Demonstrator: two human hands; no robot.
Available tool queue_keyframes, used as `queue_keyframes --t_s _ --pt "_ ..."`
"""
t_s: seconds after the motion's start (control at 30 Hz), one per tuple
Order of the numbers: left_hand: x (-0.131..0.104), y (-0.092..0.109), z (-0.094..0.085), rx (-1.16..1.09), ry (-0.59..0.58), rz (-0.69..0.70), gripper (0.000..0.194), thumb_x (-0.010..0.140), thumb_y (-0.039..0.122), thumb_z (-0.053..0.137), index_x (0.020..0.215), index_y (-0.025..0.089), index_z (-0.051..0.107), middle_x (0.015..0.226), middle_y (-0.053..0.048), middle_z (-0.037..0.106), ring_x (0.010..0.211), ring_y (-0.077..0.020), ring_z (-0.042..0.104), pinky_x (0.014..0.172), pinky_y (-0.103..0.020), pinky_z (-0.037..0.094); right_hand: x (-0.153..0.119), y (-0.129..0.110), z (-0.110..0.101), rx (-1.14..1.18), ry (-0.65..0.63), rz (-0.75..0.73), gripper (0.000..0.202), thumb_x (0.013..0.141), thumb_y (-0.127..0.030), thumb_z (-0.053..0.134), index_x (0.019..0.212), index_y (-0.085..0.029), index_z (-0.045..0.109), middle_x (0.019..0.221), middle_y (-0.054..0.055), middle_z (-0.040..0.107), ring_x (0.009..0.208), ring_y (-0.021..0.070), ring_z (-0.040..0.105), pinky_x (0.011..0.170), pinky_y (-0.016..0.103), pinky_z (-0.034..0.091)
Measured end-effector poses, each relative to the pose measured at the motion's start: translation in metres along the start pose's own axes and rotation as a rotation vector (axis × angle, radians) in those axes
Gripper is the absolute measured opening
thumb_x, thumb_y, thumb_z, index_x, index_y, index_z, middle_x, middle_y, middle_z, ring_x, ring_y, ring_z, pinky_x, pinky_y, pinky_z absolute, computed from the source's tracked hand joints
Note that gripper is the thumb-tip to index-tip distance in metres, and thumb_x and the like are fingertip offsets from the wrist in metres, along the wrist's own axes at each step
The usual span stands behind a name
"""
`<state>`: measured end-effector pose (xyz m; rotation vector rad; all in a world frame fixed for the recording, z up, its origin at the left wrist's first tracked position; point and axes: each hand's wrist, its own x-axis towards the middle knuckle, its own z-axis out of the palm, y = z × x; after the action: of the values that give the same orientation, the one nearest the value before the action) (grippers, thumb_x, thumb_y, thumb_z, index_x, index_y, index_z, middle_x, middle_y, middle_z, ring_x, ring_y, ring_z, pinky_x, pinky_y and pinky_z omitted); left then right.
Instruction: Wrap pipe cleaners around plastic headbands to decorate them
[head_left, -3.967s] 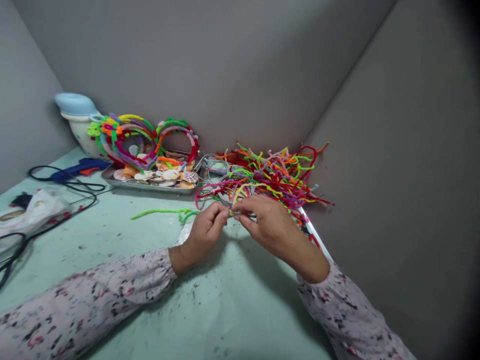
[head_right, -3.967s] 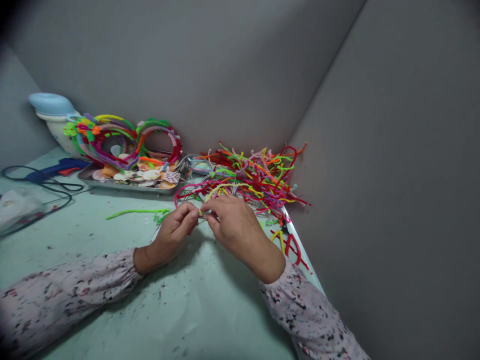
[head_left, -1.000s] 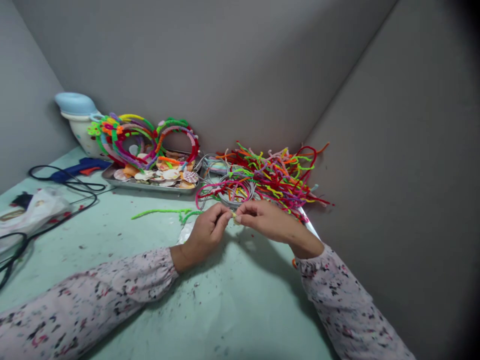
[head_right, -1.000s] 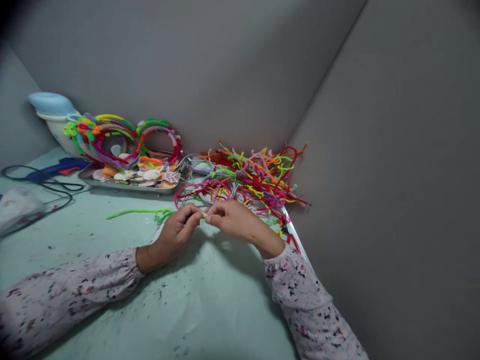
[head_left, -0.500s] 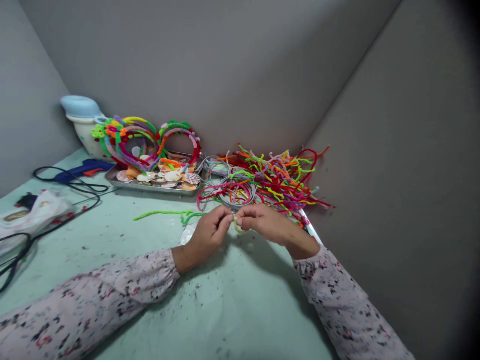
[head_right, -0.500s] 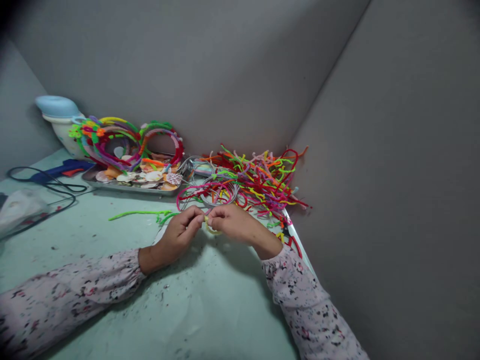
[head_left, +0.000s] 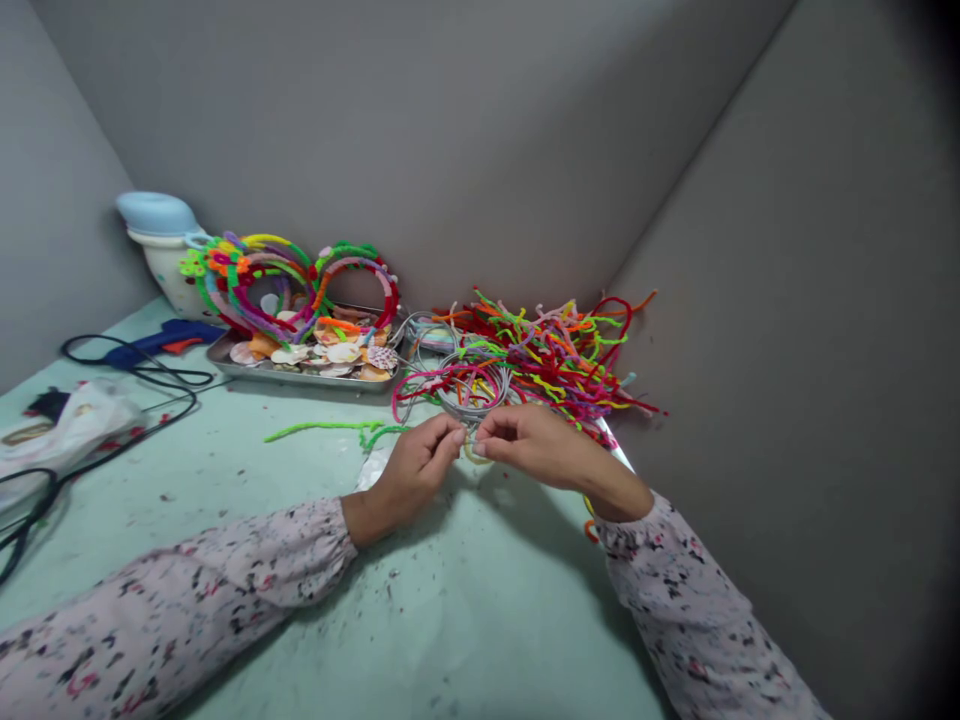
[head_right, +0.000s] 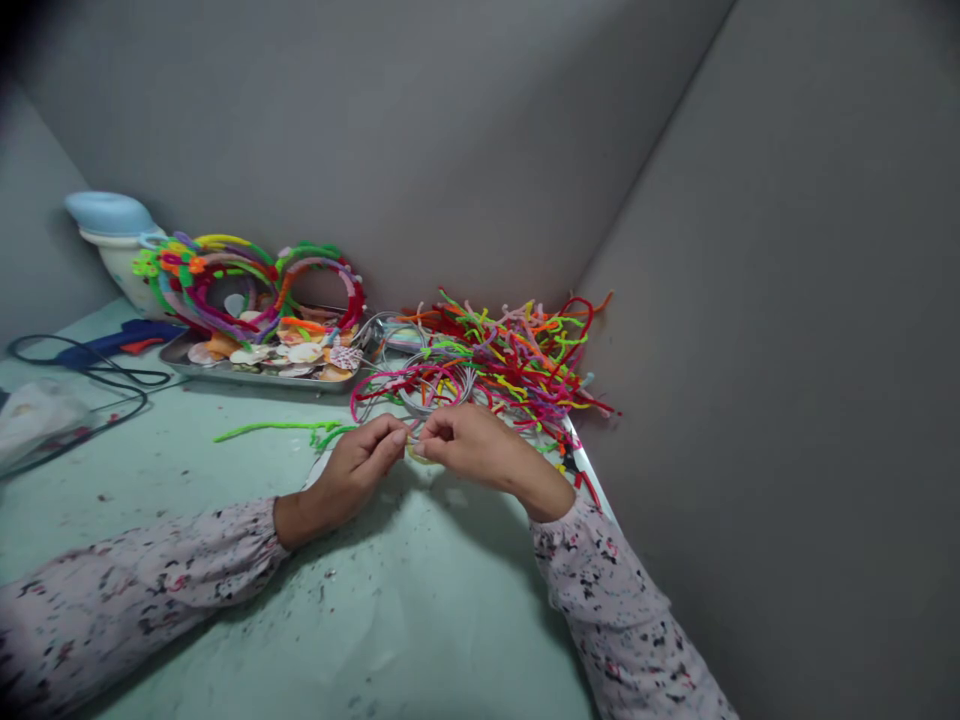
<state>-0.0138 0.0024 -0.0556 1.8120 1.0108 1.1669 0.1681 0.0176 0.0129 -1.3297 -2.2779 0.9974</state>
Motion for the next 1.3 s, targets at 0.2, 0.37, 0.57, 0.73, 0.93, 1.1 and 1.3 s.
queue_keyframes --t_s 0.2,0.37,0.57,0.73,0.93,1.1,1.3 --pt "0.001 0.000 0.000 -0.011 -0.036 -0.019 0.026 0.093 0.032 0.042 0.073 0.017 0.050 0.063 0.004 0.044 0.059 -0.0113 0.040 0.057 -0.024 0.033 -0.001 0.000 -0.001 0.025 0.003 -0.007 0.015 0.083 -0.030 0.057 0.079 -0.017 0.063 0.064 -0.003 0.054 0.056 0.0083 0.045 0.053 0.021 0.033" --pt "0.004 0.000 0.000 -0.097 -0.001 -0.059 0.028 0.093 0.034 0.043 0.071 0.017 0.049 0.062 0.004 0.043 0.056 -0.0103 0.038 0.054 -0.023 0.032 -0.001 -0.003 -0.007 0.036 0.011 -0.021 0.015 0.082 -0.030 0.058 0.082 -0.017 0.064 0.069 -0.002 0.059 0.061 0.0095 0.048 0.056 0.022 0.036" --pt "0.015 -0.009 -0.002 -0.353 0.141 -0.200 0.030 0.090 0.041 0.047 0.071 0.017 0.048 0.060 0.004 0.044 0.048 -0.0076 0.036 0.045 -0.021 0.027 -0.021 -0.023 -0.029 -0.021 0.301 -0.025 0.022 0.086 -0.036 0.054 0.088 -0.019 0.069 0.082 0.002 0.069 0.072 0.0145 0.059 0.065 0.026 0.043" --pt "0.019 -0.007 -0.003 -0.467 0.177 -0.241 0.032 0.087 0.042 0.053 0.069 0.016 0.048 0.061 0.004 0.047 0.047 -0.0062 0.037 0.044 -0.020 0.029 -0.029 -0.022 -0.017 -0.216 0.113 -0.179 0.030 0.085 -0.030 0.060 0.114 -0.025 0.065 0.118 0.006 0.066 0.107 0.0220 0.060 0.093 0.038 0.044" --pt "0.019 -0.007 -0.005 -0.471 0.173 -0.234 0.032 0.087 0.042 0.052 0.070 0.016 0.048 0.061 0.004 0.047 0.046 -0.0060 0.037 0.045 -0.020 0.029 -0.018 -0.009 0.017 -0.277 0.012 -0.217 0.064 0.081 -0.033 0.066 0.139 -0.022 0.042 0.135 0.013 0.054 0.123 0.0258 0.051 0.102 0.042 0.040" --pt "0.018 -0.008 -0.004 -0.389 0.163 -0.209 0.031 0.090 0.040 0.048 0.069 0.017 0.048 0.054 0.005 0.042 0.048 -0.0079 0.037 0.046 -0.020 0.030 -0.026 -0.030 0.004 0.019 -0.129 -0.150 0.061 0.085 -0.033 0.062 0.141 -0.029 0.039 0.111 0.005 0.067 0.092 0.0172 0.064 0.080 0.030 0.050" --pt "0.017 -0.003 -0.003 -0.316 0.166 -0.216 0.032 0.088 0.042 0.050 0.068 0.017 0.048 0.054 0.005 0.044 0.047 -0.0085 0.039 0.046 -0.021 0.032 -0.042 -0.047 -0.017 0.179 -0.291 -0.042 0.041 0.092 -0.030 0.048 0.132 -0.028 0.050 0.098 0.003 0.069 0.069 0.0125 0.064 0.058 0.023 0.049"
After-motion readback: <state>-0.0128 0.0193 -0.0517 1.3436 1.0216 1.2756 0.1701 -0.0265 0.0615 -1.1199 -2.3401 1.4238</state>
